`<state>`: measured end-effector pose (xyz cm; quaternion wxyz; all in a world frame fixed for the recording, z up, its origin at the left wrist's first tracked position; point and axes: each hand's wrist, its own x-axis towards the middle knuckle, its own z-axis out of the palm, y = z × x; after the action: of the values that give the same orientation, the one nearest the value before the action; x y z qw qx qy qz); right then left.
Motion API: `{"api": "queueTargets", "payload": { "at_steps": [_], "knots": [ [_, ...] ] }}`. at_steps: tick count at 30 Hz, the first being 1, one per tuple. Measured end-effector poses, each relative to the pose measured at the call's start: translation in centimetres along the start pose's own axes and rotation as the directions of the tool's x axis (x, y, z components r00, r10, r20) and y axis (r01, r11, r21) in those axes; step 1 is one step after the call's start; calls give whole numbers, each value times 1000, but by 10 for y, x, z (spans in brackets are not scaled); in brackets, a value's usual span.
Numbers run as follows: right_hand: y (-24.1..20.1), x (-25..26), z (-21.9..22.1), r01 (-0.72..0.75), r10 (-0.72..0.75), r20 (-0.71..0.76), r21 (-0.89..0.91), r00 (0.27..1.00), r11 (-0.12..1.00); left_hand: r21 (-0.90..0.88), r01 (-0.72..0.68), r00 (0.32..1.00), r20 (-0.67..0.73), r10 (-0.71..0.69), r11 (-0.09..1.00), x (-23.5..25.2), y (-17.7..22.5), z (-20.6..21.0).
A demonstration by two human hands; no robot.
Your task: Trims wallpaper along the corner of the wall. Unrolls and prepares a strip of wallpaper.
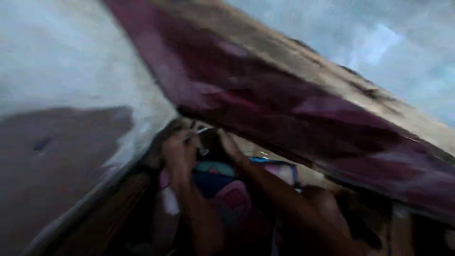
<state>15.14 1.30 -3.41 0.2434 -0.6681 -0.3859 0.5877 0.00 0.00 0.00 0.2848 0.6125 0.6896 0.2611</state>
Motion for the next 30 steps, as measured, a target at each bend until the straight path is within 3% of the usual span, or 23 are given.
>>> {"api": "queueTargets", "payload": {
  "at_steps": [8,16,30],
  "knots": [
    [11,19,12,-37,36,-30,-29,999,999,-46,123,992,45,-121,991,4,-9,1],
    [15,21,13,-2,2,44,-7,999,1000,-21,100,995,4,-100,995,1,-11,4],
    [22,25,11,23,-23,36,7,999,1000,-6,71,997,25,-71,997,2,-11,6]
  ]
}}
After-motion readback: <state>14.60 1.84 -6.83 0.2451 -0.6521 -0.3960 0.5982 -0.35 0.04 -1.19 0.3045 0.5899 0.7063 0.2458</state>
